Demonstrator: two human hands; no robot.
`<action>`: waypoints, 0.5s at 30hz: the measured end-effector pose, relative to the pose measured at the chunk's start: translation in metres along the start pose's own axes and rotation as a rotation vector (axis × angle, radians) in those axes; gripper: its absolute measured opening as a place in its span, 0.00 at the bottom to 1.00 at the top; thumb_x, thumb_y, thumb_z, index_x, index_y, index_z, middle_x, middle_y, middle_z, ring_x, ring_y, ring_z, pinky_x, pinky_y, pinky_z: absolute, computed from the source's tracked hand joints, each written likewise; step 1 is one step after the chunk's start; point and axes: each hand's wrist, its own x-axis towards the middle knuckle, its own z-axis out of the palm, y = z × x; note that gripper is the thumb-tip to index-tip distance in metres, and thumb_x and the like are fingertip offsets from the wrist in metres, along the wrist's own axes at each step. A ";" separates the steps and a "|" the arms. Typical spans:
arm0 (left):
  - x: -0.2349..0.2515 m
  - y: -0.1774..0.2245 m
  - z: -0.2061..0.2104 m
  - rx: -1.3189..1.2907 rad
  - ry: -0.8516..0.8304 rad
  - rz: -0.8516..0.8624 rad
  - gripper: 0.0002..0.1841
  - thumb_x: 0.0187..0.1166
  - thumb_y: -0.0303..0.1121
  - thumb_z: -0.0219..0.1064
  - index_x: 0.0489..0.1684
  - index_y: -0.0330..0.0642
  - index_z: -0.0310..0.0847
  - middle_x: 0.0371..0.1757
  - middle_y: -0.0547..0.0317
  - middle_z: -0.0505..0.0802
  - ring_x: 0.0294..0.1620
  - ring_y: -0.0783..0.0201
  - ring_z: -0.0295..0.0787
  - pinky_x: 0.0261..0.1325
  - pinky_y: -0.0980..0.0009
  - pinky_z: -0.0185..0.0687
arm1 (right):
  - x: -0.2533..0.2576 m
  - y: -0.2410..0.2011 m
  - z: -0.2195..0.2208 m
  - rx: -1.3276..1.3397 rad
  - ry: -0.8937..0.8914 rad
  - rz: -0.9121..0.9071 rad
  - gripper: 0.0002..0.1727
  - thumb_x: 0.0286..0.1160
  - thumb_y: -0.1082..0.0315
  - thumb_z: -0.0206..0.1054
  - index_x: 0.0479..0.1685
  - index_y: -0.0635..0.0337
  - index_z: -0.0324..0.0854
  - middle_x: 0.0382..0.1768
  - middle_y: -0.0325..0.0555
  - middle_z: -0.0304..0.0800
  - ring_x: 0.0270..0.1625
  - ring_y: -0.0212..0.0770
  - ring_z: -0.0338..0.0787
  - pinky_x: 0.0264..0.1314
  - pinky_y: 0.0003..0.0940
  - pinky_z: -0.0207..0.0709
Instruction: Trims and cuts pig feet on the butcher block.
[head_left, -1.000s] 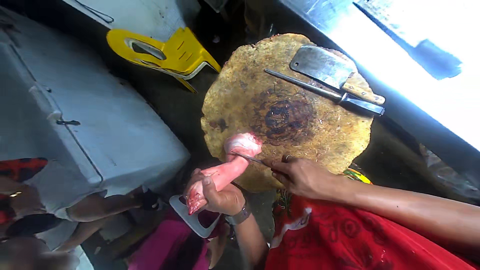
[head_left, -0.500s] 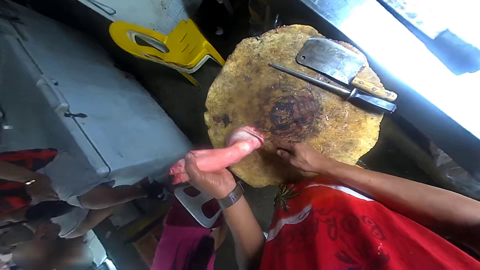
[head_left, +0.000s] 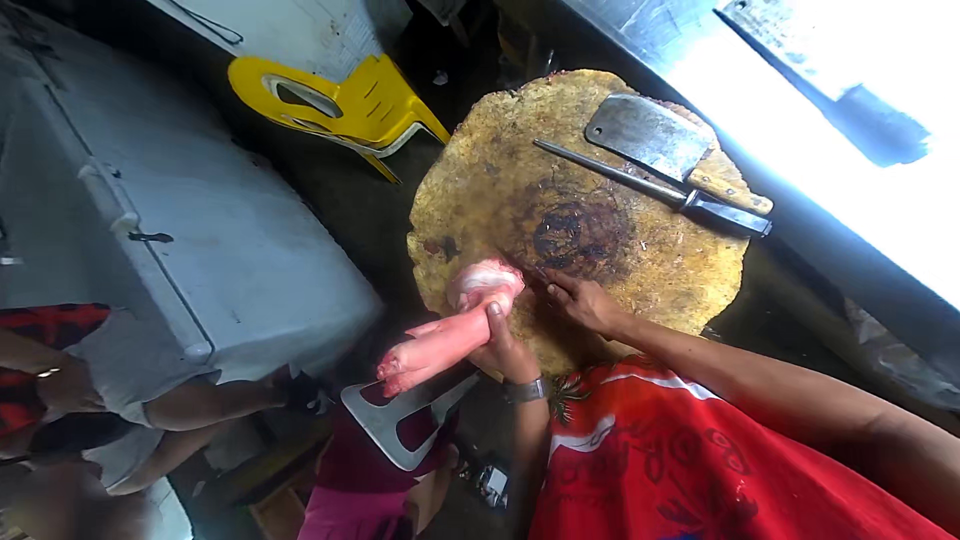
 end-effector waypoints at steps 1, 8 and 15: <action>-0.011 0.015 0.010 -0.034 -0.010 -0.164 0.22 0.81 0.37 0.68 0.67 0.32 0.75 0.60 0.51 0.90 0.62 0.62 0.87 0.66 0.62 0.85 | -0.001 0.003 -0.004 0.014 0.029 -0.003 0.28 0.94 0.46 0.48 0.90 0.36 0.66 0.63 0.55 0.91 0.63 0.59 0.91 0.68 0.65 0.79; 0.061 0.078 0.005 -0.419 0.103 -0.445 0.08 0.83 0.39 0.56 0.49 0.46 0.73 0.41 0.56 0.86 0.46 0.60 0.87 0.56 0.53 0.86 | -0.058 -0.044 -0.028 -0.053 -0.056 -0.237 0.27 0.92 0.46 0.49 0.88 0.32 0.70 0.56 0.49 0.93 0.56 0.49 0.92 0.63 0.54 0.83; 0.065 0.046 0.006 -0.373 0.180 -0.432 0.12 0.86 0.41 0.56 0.58 0.46 0.71 0.51 0.55 0.84 0.54 0.60 0.84 0.63 0.53 0.83 | -0.044 -0.049 -0.019 -0.177 0.016 -0.156 0.27 0.92 0.46 0.48 0.88 0.28 0.68 0.50 0.53 0.91 0.51 0.54 0.91 0.52 0.57 0.84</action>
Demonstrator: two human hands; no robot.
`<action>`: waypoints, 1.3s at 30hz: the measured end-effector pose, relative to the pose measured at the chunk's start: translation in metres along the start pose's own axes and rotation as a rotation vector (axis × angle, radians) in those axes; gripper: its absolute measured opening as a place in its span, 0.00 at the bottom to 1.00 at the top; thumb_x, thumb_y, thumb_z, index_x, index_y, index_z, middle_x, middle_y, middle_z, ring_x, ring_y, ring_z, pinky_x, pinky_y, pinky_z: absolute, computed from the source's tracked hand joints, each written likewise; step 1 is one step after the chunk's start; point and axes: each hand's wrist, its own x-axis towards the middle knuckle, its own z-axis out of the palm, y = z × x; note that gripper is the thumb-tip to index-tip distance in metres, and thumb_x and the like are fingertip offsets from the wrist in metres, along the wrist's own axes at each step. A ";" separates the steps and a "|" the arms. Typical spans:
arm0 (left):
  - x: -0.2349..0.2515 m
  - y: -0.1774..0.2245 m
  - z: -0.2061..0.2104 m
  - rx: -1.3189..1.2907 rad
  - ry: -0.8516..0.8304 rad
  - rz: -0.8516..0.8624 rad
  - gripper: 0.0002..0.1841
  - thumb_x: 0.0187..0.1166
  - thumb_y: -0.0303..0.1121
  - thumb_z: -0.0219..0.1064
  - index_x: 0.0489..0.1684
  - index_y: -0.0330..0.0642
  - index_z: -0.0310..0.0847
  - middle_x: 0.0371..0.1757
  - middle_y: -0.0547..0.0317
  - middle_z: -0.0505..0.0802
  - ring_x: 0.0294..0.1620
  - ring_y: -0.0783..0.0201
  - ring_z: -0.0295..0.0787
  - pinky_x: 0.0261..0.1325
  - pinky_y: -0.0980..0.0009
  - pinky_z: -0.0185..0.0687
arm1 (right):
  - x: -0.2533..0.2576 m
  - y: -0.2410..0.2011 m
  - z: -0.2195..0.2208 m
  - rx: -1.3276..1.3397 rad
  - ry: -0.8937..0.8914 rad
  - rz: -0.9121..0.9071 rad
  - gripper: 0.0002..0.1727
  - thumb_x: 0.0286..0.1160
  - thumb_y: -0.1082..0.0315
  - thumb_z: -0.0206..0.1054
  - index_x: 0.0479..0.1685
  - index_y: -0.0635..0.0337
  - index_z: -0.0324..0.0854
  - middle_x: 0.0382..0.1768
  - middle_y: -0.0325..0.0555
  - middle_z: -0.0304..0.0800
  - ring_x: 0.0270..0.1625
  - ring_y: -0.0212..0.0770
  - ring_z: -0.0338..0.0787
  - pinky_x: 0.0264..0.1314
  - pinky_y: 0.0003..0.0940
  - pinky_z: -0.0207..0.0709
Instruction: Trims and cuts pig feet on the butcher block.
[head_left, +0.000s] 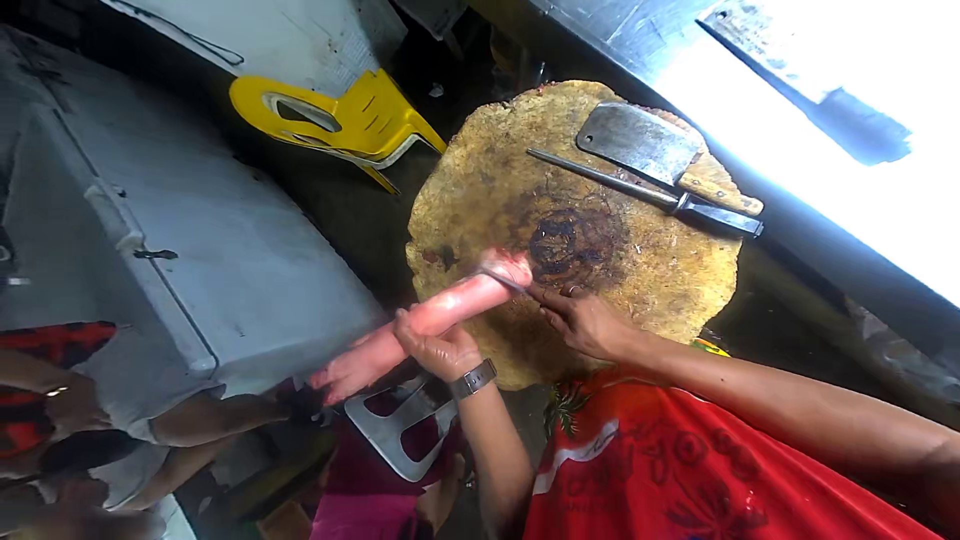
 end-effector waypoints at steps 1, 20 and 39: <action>0.002 -0.003 0.002 0.020 0.005 0.028 0.13 0.86 0.41 0.57 0.59 0.44 0.71 0.52 0.54 0.85 0.56 0.59 0.85 0.63 0.53 0.83 | 0.003 0.002 -0.004 0.012 0.006 0.047 0.27 0.93 0.46 0.47 0.89 0.28 0.66 0.51 0.53 0.92 0.53 0.54 0.92 0.55 0.57 0.84; -0.018 -0.010 0.023 0.115 0.023 0.066 0.19 0.85 0.37 0.61 0.70 0.39 0.73 0.64 0.49 0.86 0.68 0.56 0.82 0.73 0.51 0.79 | -0.009 -0.009 -0.015 -0.020 0.029 -0.067 0.27 0.91 0.45 0.48 0.88 0.27 0.67 0.54 0.52 0.90 0.52 0.51 0.92 0.52 0.55 0.86; -0.051 -0.015 -0.014 0.066 -0.274 0.141 0.11 0.72 0.30 0.65 0.50 0.43 0.80 0.49 0.58 0.89 0.57 0.61 0.86 0.69 0.59 0.81 | -0.010 0.049 -0.024 0.049 -0.067 0.188 0.28 0.93 0.46 0.49 0.88 0.38 0.70 0.49 0.53 0.95 0.51 0.54 0.94 0.60 0.61 0.83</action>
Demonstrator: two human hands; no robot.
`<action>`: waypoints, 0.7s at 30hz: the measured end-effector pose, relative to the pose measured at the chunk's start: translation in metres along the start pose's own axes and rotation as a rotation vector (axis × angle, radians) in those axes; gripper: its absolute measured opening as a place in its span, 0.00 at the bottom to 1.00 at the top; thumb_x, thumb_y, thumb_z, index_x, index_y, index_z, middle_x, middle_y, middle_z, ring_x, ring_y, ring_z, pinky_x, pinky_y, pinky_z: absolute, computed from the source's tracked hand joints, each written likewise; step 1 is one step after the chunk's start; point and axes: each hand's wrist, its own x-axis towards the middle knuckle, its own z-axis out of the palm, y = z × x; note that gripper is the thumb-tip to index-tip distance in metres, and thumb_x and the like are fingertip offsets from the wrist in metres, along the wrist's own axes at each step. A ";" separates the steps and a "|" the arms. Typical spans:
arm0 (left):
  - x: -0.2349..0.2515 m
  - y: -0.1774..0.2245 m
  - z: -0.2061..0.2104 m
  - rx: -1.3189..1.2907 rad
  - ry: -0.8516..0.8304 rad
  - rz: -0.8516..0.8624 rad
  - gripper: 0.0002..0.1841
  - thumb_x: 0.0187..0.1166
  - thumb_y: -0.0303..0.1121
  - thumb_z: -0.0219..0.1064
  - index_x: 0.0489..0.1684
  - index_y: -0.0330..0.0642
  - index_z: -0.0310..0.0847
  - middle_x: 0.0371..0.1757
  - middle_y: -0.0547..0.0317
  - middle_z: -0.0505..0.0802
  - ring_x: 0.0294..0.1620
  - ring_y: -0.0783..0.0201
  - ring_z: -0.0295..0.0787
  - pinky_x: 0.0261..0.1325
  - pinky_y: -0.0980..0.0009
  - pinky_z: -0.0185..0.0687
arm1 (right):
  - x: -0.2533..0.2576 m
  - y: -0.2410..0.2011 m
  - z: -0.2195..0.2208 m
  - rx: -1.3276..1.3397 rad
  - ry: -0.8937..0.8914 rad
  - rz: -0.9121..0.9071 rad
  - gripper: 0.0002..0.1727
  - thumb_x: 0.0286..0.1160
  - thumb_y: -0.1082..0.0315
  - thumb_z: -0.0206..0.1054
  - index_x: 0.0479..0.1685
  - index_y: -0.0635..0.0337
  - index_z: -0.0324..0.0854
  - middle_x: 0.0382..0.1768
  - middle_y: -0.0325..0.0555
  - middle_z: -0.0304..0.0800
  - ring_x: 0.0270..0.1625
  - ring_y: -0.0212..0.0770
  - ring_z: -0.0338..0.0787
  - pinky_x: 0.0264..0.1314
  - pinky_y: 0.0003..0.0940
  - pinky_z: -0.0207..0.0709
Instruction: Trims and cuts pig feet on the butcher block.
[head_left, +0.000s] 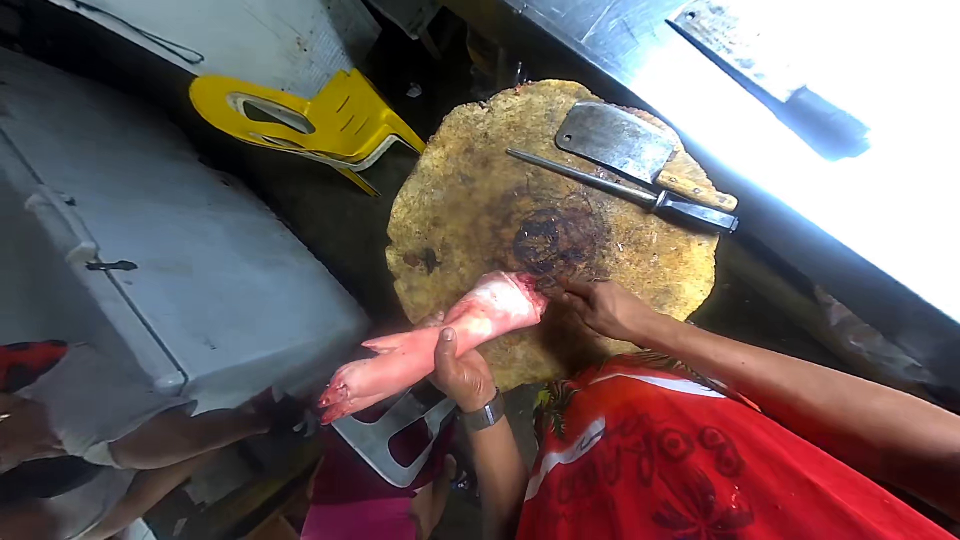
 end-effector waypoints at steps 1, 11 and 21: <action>-0.001 0.001 0.000 -0.006 0.021 -0.013 0.10 0.73 0.30 0.64 0.50 0.44 0.80 0.48 0.59 0.89 0.56 0.62 0.86 0.68 0.60 0.81 | -0.006 -0.005 0.001 0.014 0.014 -0.052 0.28 0.93 0.46 0.49 0.88 0.38 0.70 0.48 0.51 0.95 0.50 0.52 0.94 0.58 0.59 0.84; 0.002 0.006 0.005 -0.053 0.063 -0.023 0.08 0.77 0.30 0.55 0.46 0.44 0.79 0.42 0.60 0.89 0.51 0.64 0.88 0.63 0.62 0.85 | -0.018 -0.041 0.001 0.024 -0.103 -0.214 0.26 0.93 0.49 0.50 0.87 0.35 0.71 0.50 0.50 0.94 0.52 0.49 0.93 0.61 0.54 0.83; -0.007 -0.003 -0.005 -0.051 0.012 0.008 0.09 0.74 0.28 0.60 0.49 0.43 0.80 0.47 0.58 0.89 0.55 0.61 0.87 0.67 0.60 0.82 | 0.008 -0.024 -0.012 -0.215 -0.054 0.046 0.24 0.92 0.48 0.50 0.79 0.40 0.77 0.46 0.54 0.94 0.52 0.59 0.93 0.55 0.64 0.83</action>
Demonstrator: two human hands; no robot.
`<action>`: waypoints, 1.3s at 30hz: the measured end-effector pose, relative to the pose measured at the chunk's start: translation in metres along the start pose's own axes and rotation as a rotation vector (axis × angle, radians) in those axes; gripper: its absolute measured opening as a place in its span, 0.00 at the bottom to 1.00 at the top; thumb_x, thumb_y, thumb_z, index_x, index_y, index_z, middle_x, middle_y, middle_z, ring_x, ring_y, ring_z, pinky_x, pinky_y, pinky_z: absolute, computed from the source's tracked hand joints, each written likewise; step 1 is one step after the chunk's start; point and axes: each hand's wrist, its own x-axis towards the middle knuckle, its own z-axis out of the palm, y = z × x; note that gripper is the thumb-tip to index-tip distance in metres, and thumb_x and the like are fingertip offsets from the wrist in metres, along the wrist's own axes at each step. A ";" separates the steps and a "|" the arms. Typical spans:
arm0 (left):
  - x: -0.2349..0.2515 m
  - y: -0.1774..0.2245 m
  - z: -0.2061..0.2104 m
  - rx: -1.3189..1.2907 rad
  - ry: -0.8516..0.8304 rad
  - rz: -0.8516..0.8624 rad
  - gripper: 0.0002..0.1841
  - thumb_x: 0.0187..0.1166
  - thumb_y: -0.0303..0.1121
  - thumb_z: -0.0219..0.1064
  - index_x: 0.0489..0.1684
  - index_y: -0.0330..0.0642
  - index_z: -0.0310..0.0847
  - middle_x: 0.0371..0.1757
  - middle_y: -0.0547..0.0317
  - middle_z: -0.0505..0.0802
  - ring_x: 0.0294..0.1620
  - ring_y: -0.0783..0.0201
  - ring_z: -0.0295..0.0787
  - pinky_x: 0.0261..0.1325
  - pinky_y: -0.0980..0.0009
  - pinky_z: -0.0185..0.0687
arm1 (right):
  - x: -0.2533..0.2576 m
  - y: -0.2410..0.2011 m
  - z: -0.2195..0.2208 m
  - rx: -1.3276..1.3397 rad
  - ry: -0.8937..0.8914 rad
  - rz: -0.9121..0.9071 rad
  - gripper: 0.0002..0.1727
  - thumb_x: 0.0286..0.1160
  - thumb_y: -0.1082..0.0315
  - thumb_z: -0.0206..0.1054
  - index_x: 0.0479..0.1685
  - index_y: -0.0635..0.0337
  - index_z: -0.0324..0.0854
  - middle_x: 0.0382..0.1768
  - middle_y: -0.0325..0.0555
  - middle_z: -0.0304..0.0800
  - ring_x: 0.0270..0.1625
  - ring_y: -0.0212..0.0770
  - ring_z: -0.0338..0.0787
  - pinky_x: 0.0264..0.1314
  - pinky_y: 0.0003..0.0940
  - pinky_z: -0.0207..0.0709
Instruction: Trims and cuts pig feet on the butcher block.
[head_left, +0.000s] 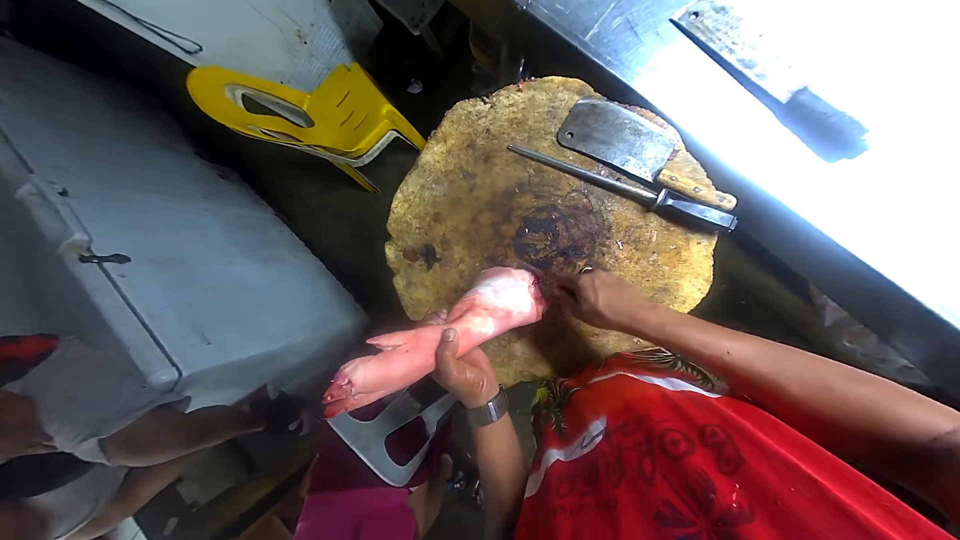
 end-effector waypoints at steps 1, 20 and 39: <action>-0.002 0.000 0.001 -0.003 0.002 0.001 0.10 0.73 0.28 0.61 0.50 0.42 0.80 0.48 0.57 0.89 0.55 0.61 0.87 0.67 0.61 0.82 | 0.000 0.001 -0.002 -0.008 0.022 0.011 0.25 0.92 0.48 0.50 0.81 0.38 0.76 0.47 0.53 0.94 0.52 0.58 0.94 0.55 0.64 0.84; 0.004 0.022 -0.012 0.310 0.343 0.064 0.20 0.76 0.29 0.64 0.67 0.36 0.71 0.55 0.52 0.86 0.56 0.62 0.85 0.64 0.60 0.84 | -0.051 -0.061 0.014 0.098 -0.118 -0.364 0.27 0.93 0.46 0.45 0.89 0.30 0.67 0.51 0.54 0.92 0.53 0.55 0.92 0.57 0.59 0.84; 0.027 0.007 -0.034 0.176 0.231 0.122 0.15 0.82 0.34 0.56 0.63 0.41 0.73 0.51 0.61 0.86 0.54 0.67 0.84 0.65 0.65 0.80 | 0.024 -0.016 0.022 0.078 -0.088 -0.103 0.24 0.92 0.48 0.51 0.78 0.43 0.80 0.50 0.54 0.94 0.55 0.58 0.93 0.60 0.64 0.82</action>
